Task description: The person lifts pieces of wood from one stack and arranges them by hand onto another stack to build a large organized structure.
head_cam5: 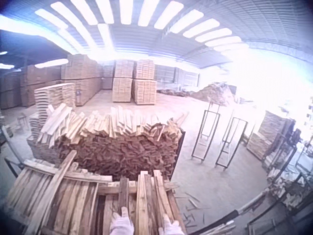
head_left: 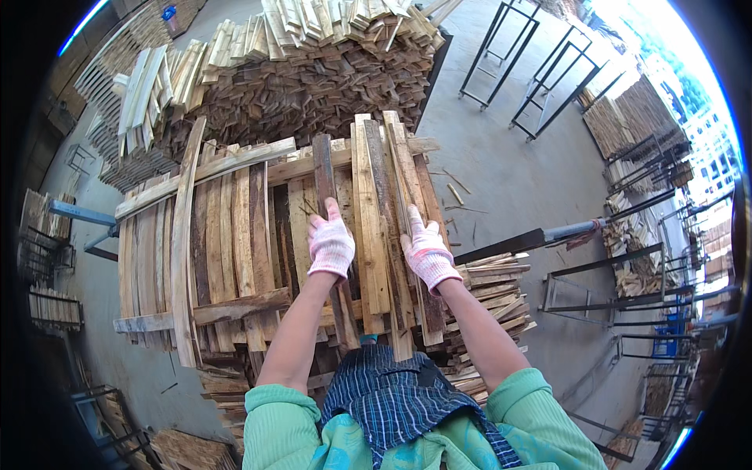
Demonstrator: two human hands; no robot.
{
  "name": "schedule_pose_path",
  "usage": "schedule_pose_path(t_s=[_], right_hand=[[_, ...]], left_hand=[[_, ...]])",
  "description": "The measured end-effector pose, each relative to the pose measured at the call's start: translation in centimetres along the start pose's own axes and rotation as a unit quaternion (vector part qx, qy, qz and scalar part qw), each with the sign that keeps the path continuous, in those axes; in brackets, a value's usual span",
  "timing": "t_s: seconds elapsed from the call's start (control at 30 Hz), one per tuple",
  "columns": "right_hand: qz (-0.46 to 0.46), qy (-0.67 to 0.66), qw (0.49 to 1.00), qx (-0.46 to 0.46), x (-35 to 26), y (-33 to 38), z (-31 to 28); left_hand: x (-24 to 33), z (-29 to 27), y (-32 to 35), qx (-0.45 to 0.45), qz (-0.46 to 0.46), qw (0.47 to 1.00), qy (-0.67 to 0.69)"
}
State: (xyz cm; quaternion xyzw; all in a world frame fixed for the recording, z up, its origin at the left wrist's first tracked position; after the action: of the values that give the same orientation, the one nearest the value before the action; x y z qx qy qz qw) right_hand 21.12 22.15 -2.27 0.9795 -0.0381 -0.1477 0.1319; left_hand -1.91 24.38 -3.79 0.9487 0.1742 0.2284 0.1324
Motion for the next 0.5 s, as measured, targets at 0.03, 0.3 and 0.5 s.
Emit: schedule_pose_path(t_s=[0.03,0.3,0.5], right_hand=[[-0.011,0.027,1.000,0.010,-0.6,0.1,-0.2],[-0.102,0.134,0.970,0.174,-6.4,2.1,-1.6],[-0.091,0.040,0.965,0.241,-3.5,0.7,-1.7]], left_hand=[[-0.3,0.1,-1.5,0.006,0.004,1.000,0.002],[0.1,-0.6,-2.1,0.088,0.078,0.984,-0.136],[-4.8,-4.7,-2.1,0.114,0.044,0.968,-0.221]])
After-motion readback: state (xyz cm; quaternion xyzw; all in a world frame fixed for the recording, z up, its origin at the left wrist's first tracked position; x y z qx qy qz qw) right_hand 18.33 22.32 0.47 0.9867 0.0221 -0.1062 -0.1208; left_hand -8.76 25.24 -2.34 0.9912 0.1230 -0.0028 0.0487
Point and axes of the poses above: each hand's wrist, its own y-axis away from the middle knuckle, its own z-axis out of the palm, x = y × z, the point moved 10 cm from there along -y, towards the middle knuckle, and after that the axes turned 6 degrees about y, right-handed, at the moved point
